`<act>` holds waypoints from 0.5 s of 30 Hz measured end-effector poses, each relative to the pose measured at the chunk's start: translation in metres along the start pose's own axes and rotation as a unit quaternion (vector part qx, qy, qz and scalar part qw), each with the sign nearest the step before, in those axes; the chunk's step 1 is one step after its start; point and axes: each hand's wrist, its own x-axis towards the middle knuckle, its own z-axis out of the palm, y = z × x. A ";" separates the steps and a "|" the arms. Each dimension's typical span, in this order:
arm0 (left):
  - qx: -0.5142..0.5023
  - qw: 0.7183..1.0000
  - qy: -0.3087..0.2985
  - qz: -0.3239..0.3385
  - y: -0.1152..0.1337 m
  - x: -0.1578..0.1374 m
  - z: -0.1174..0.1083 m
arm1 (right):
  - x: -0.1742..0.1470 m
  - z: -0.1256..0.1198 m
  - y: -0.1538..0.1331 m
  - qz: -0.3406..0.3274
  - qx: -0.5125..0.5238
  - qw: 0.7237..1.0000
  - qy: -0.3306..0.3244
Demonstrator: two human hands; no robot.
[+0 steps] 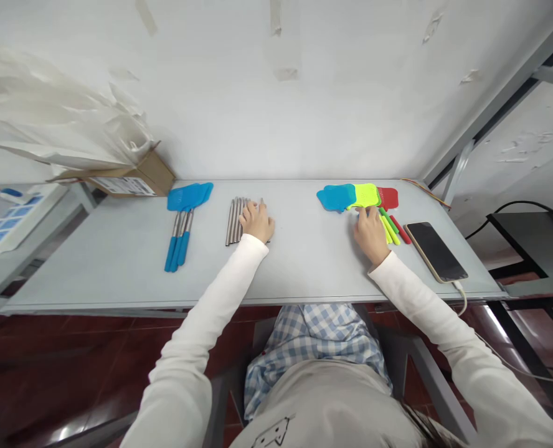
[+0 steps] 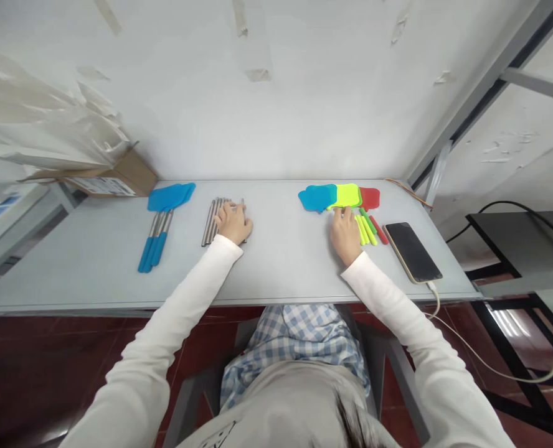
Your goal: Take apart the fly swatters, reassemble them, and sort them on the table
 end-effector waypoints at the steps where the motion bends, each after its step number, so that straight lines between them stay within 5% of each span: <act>1: 0.001 1.000 -0.008 0.010 -0.004 -0.003 -0.002 | 0.001 0.000 -0.001 -0.018 0.020 1.000 0.006; 15: -0.044 0.993 0.001 0.110 -0.071 -0.008 -0.013 | 0.034 0.028 -0.067 -0.257 0.149 0.953 -0.064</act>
